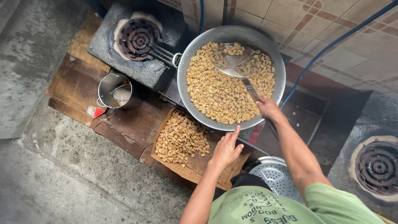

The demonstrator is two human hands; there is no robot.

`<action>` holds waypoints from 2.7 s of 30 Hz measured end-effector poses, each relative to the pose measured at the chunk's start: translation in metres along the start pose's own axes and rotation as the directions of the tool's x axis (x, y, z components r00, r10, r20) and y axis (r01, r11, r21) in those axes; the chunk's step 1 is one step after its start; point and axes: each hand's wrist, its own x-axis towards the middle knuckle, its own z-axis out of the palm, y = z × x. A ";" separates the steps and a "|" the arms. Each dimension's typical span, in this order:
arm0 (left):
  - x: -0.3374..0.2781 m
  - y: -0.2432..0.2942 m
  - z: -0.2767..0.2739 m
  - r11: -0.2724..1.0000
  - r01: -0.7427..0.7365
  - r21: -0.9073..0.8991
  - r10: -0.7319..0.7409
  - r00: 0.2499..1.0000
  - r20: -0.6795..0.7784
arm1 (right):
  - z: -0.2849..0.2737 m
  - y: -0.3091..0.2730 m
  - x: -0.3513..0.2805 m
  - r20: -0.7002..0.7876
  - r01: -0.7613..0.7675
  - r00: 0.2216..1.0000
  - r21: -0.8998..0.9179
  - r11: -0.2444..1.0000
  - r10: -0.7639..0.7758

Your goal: The person uses a wire skimmer to stir and lift fried snack pieces in a large wok over a gas burner. They repeatedly scoop the snacks from the oil and transfer them onto a wooden board placed beside the stove. The process continues throughout the clip with consistent stirring and removal of the fried items.

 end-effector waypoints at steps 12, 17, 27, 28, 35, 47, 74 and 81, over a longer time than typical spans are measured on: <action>-0.021 -0.039 -0.004 0.999 0.045 0.008 -0.045 0.999 -0.018 | 0.005 -0.054 0.001 0.003 0.253 0.963 -0.368 0.895 -0.271; -0.036 -0.050 -0.006 1.000 0.002 -0.001 -0.002 0.999 -0.043 | 0.017 -0.090 -0.044 0.068 -0.033 0.996 -0.377 0.926 0.063; -0.068 -0.065 -0.015 0.997 0.060 0.042 -0.062 0.997 0.053 | 0.042 -0.047 -0.090 0.028 0.090 0.996 -0.452 0.887 -0.087; -0.072 -0.064 -0.015 0.998 0.054 0.028 -0.055 0.997 0.045 | 0.035 -0.045 -0.095 0.031 0.112 0.993 -0.470 0.876 -0.110; -0.096 -0.071 -0.015 0.999 0.040 -0.019 -0.040 0.998 0.039 | 0.047 -0.053 -0.149 0.064 0.138 0.990 -0.519 0.844 -0.123; -0.105 -0.077 -0.004 1.000 -0.004 0.013 0.002 0.995 0.098 | 0.040 -0.020 -0.203 0.040 0.007 0.999 -0.559 0.829 0.018; -0.063 -0.045 0.013 0.987 -0.160 0.022 0.152 0.965 0.212 | 0.008 0.053 -0.220 -0.152 -0.271 0.958 -0.210 0.939 0.243; -0.022 -0.027 0.002 0.985 -0.153 0.077 0.136 0.971 0.199 | 0.000 0.030 -0.157 -0.192 -0.209 0.961 -0.028 0.978 0.200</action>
